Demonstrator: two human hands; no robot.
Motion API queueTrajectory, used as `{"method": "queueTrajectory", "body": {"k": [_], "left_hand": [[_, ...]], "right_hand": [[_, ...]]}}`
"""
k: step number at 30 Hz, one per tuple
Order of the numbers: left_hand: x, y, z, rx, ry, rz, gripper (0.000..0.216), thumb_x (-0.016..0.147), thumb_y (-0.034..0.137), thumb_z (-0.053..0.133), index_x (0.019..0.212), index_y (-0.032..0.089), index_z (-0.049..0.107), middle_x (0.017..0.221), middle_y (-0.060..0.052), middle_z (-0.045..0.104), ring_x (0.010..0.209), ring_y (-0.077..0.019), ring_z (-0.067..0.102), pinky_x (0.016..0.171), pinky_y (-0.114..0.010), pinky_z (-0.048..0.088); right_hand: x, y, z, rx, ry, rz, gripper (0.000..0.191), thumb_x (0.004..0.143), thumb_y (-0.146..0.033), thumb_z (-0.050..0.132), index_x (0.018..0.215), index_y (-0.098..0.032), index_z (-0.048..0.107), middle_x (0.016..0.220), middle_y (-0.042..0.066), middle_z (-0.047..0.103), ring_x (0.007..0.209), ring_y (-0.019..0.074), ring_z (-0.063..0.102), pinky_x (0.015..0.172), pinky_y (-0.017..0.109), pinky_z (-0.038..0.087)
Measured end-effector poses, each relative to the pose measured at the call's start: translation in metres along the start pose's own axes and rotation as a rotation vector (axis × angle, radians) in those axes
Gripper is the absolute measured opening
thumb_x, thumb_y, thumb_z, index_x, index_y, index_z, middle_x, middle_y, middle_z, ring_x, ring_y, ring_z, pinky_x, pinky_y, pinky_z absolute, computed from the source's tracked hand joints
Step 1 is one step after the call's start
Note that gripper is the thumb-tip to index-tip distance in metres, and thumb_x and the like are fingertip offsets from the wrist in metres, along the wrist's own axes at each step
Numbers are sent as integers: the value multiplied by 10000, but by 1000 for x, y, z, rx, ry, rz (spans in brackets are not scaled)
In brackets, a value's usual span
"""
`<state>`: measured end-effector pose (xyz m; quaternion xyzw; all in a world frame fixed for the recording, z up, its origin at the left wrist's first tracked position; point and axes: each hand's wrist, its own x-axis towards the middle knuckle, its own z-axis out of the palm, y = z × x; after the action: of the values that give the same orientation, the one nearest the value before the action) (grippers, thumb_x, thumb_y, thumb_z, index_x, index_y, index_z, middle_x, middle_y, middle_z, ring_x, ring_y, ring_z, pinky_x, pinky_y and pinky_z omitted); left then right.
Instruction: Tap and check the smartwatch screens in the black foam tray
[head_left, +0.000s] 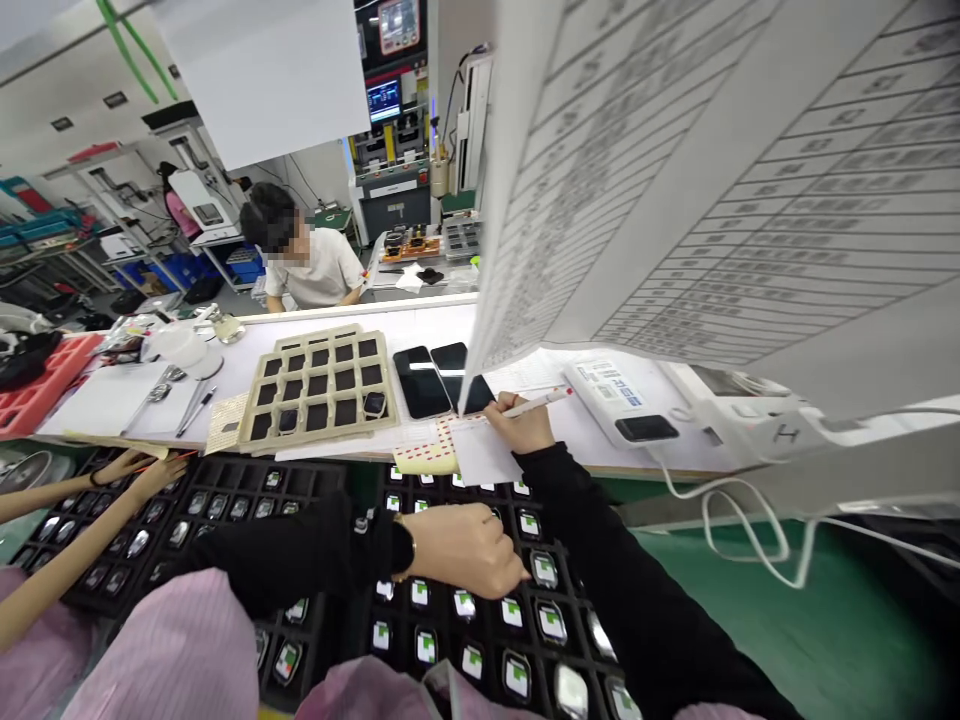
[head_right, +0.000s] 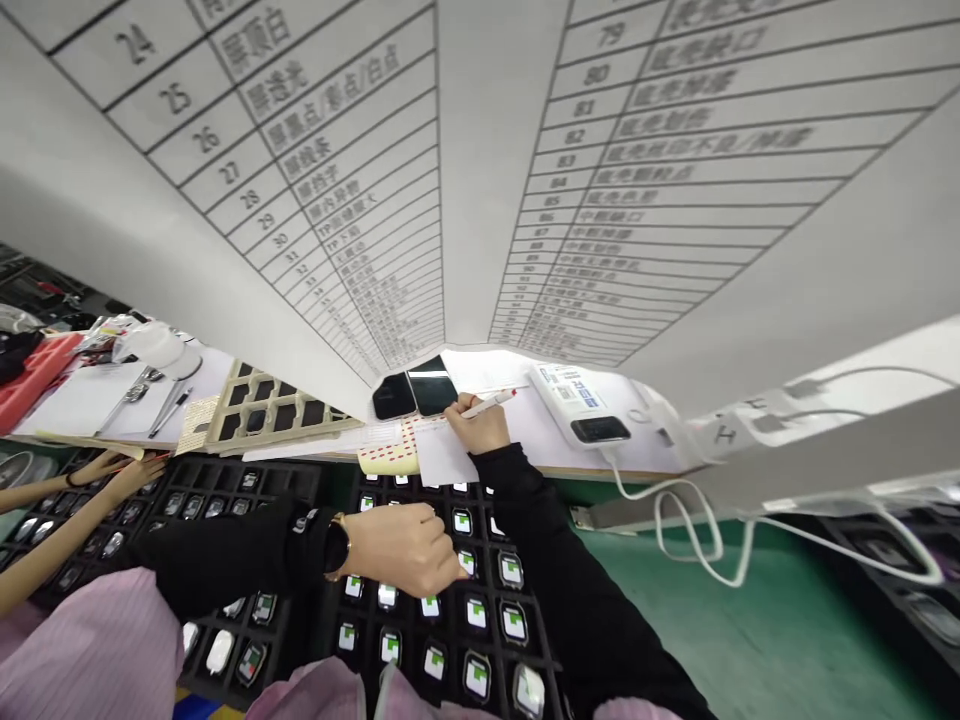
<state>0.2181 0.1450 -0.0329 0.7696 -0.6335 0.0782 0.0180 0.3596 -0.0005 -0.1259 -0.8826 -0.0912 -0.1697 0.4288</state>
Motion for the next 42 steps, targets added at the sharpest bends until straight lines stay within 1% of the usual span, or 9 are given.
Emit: {"method": "queueTrajectory", "body": {"k": [3,7,16,22,27,31,36,39,42], "left_hand": [[0,-4,6,2,53,131,471,983,247,379,567,139,570,468,-8,525,419,-129,519,451,-280,320],[-1,-2,16,26,156,146,464,971,273,416,542,159,551,468,1,529,414,-119,509,446,-274,333],[-16,1,30,115,327,-51,420,911,262,474,499,192,513,426,9,502,401,-123,493,428,-284,311],[-26,18,45,33,360,-360,372,899,260,495,535,189,520,463,25,525,439,-102,493,468,-283,316],[-33,47,61,-335,283,-829,394,920,285,442,558,189,564,517,4,570,506,-104,530,535,-251,344],[-48,70,67,-402,293,-1087,475,980,297,333,622,178,621,513,6,562,468,-96,498,499,-232,324],[-83,100,78,-764,376,-1560,547,948,518,362,668,168,676,532,7,545,510,-122,469,516,-242,319],[-102,113,82,-870,386,-1654,589,893,623,391,656,165,677,550,0,540,546,-142,463,550,-259,327],[-111,119,78,-892,394,-1672,606,865,670,392,673,169,673,601,-14,582,583,-163,498,565,-266,349]], "right_hand": [[-1,-3,0,-13,14,-4,297,667,-326,467,515,-257,221,454,-39,311,466,153,380,521,291,335],[-1,-6,0,-25,26,2,289,660,-341,450,513,-256,216,444,-43,302,458,151,378,516,291,336],[-1,-9,0,-13,31,14,299,672,-351,440,531,-261,192,439,-39,322,466,150,396,524,283,366],[0,-10,-1,14,33,33,269,657,-318,447,524,-262,220,453,-31,360,488,157,427,537,282,387],[-1,-8,-4,41,36,72,286,669,-313,457,524,-258,216,452,-34,368,501,165,453,541,278,399],[-1,-7,-3,42,33,90,270,662,-292,468,523,-256,240,456,-39,377,481,162,442,532,282,391],[1,-6,-1,42,23,78,294,674,-272,484,524,-257,231,452,-44,367,465,156,436,533,285,386],[2,-7,-2,40,28,75,328,716,-293,497,525,-257,233,439,-48,361,460,157,446,526,281,391],[4,-12,-5,43,40,76,307,850,-380,460,585,-245,387,505,-28,505,522,164,541,552,266,435]]}}
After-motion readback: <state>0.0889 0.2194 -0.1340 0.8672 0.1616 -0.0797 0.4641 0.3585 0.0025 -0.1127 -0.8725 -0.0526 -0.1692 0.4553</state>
